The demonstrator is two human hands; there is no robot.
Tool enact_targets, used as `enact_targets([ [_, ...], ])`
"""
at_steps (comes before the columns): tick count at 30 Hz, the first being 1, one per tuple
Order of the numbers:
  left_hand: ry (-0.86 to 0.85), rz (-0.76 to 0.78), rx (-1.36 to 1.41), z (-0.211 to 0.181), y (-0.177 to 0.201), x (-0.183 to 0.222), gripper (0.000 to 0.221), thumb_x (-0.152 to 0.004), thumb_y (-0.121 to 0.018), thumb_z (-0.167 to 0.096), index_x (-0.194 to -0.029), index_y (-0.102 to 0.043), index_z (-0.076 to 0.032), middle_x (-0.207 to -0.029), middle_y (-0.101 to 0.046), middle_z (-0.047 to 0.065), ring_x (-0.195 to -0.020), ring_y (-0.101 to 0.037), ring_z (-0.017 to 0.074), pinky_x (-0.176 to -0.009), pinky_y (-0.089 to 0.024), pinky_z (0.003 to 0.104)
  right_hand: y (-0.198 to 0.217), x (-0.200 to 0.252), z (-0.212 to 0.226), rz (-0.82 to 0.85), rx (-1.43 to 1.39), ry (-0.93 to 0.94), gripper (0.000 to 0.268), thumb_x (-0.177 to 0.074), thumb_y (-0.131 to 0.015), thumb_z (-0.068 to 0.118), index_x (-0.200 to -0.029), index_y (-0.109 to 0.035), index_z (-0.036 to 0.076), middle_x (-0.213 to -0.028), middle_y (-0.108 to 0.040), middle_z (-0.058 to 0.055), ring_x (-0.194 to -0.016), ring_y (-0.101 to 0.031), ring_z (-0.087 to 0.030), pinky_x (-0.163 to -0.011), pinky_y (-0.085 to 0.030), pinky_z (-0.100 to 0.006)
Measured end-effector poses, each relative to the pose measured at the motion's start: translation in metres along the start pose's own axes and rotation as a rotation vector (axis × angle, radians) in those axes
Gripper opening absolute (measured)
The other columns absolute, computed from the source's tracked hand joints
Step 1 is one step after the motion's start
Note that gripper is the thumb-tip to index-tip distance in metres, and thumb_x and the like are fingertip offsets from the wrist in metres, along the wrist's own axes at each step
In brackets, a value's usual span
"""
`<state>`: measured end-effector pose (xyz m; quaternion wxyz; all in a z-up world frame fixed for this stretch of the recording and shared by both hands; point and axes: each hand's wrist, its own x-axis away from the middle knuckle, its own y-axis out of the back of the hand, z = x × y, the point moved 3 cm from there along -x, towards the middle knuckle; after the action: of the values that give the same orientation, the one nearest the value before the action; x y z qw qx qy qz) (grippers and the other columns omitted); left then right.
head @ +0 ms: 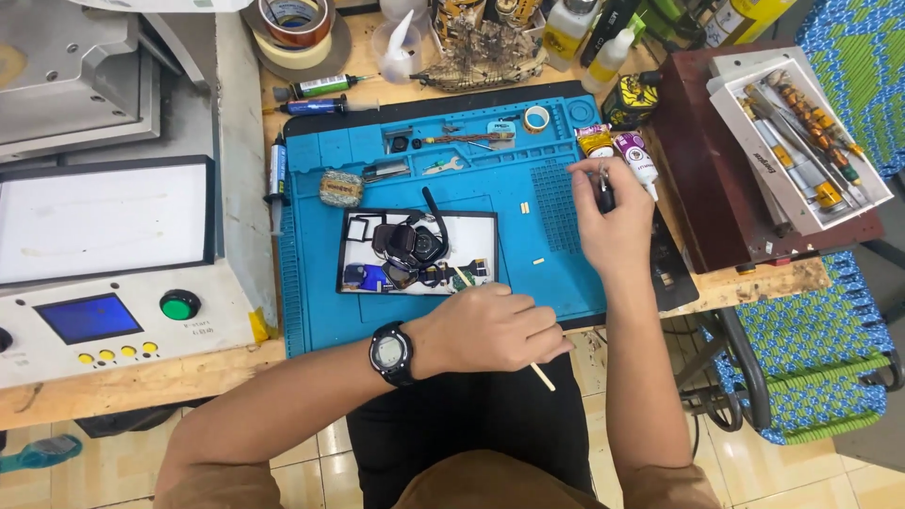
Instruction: A technician performs delicate repairs on a smartphone, including component assembly and applying adhesive to the screen frame.
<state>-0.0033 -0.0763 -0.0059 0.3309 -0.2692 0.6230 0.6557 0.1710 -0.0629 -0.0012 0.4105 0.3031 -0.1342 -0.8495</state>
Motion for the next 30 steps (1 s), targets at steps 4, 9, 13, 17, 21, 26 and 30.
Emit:
enact_targets([
  [4, 0.023, -0.020, 0.009, 0.009, 0.005, -0.001, 0.025, -0.095, -0.050, -0.032, -0.074, -0.053, -0.017, -0.061, -0.036, -0.010, -0.048, -0.048, 0.0054, -0.043, -0.037, 0.019, -0.004, 0.002, 0.002, 0.067, 0.045, -0.050, 0.010, -0.091, -0.062, 0.005, -0.096, -0.068, 0.011, -0.061, -0.054, -0.006, -0.061, -0.056, -0.021, -0.061, -0.048, -0.035],
  [9, 0.021, 0.040, 0.045, 0.008, -0.002, 0.003, 0.026, -0.095, -0.048, -0.030, -0.073, -0.052, -0.017, -0.060, -0.037, -0.010, -0.048, -0.050, 0.0056, -0.044, -0.039, 0.019, -0.005, 0.002, -0.003, 0.145, 0.101, -0.107, 0.012, -0.089, -0.064, 0.006, -0.099, -0.067, 0.012, -0.069, -0.060, -0.007, -0.068, -0.060, -0.025, -0.064, -0.048, -0.038],
  [13, 0.028, 0.045, 0.074, 0.009, -0.005, 0.004, 0.027, -0.095, -0.048, -0.030, -0.073, -0.053, -0.016, -0.059, -0.037, -0.009, -0.048, -0.050, 0.0060, -0.043, -0.039, 0.019, -0.008, -0.001, 0.023, 0.303, 0.120, -0.011, 0.029, -0.082, -0.065, -0.004, -0.109, -0.064, 0.006, -0.101, -0.063, -0.019, -0.097, -0.058, -0.045, -0.076, -0.050, -0.052],
  [17, 0.038, 0.056, 0.067, 0.010, -0.003, 0.002, 0.027, -0.095, -0.048, -0.029, -0.071, -0.052, -0.016, -0.058, -0.036, -0.010, -0.047, -0.050, 0.0060, -0.042, -0.038, 0.019, -0.014, 0.001, 0.019, 0.451, 0.187, 0.003, 0.037, -0.084, -0.064, 0.000, -0.118, -0.059, 0.013, -0.109, -0.062, -0.008, -0.109, -0.056, -0.037, -0.087, -0.042, -0.050],
  [21, 0.029, 0.062, 0.060, 0.010, -0.004, 0.003, 0.027, -0.095, -0.048, -0.029, -0.071, -0.052, -0.016, -0.058, -0.035, -0.010, -0.047, -0.050, 0.0053, -0.043, -0.038, 0.019, -0.014, 0.003, 0.016, 0.508, 0.234, 0.037, 0.038, -0.086, -0.063, 0.004, -0.122, -0.055, 0.014, -0.109, -0.064, -0.005, -0.109, -0.055, -0.035, -0.089, -0.036, -0.050],
  [26, 0.037, 0.077, 0.045, 0.009, -0.005, 0.005, 0.027, -0.095, -0.047, -0.030, -0.072, -0.052, -0.017, -0.059, -0.035, -0.010, -0.048, -0.050, 0.0054, -0.043, -0.039, 0.019, -0.014, 0.004, 0.020, 0.520, 0.252, 0.037, 0.039, -0.086, -0.062, 0.003, -0.123, -0.055, 0.012, -0.108, -0.064, -0.006, -0.107, -0.055, -0.036, -0.088, -0.036, -0.050],
  [30, 0.045, 0.099, 0.061, 0.008, -0.007, 0.005, 0.029, -0.096, -0.046, -0.030, -0.071, -0.052, -0.017, -0.058, -0.035, -0.010, -0.048, -0.051, 0.0055, -0.044, -0.039, 0.018, -0.015, 0.002, 0.014, 0.526, 0.264, 0.041, 0.039, -0.086, -0.064, 0.006, -0.123, -0.056, 0.014, -0.108, -0.064, -0.004, -0.108, -0.056, -0.032, -0.087, -0.036, -0.047],
])
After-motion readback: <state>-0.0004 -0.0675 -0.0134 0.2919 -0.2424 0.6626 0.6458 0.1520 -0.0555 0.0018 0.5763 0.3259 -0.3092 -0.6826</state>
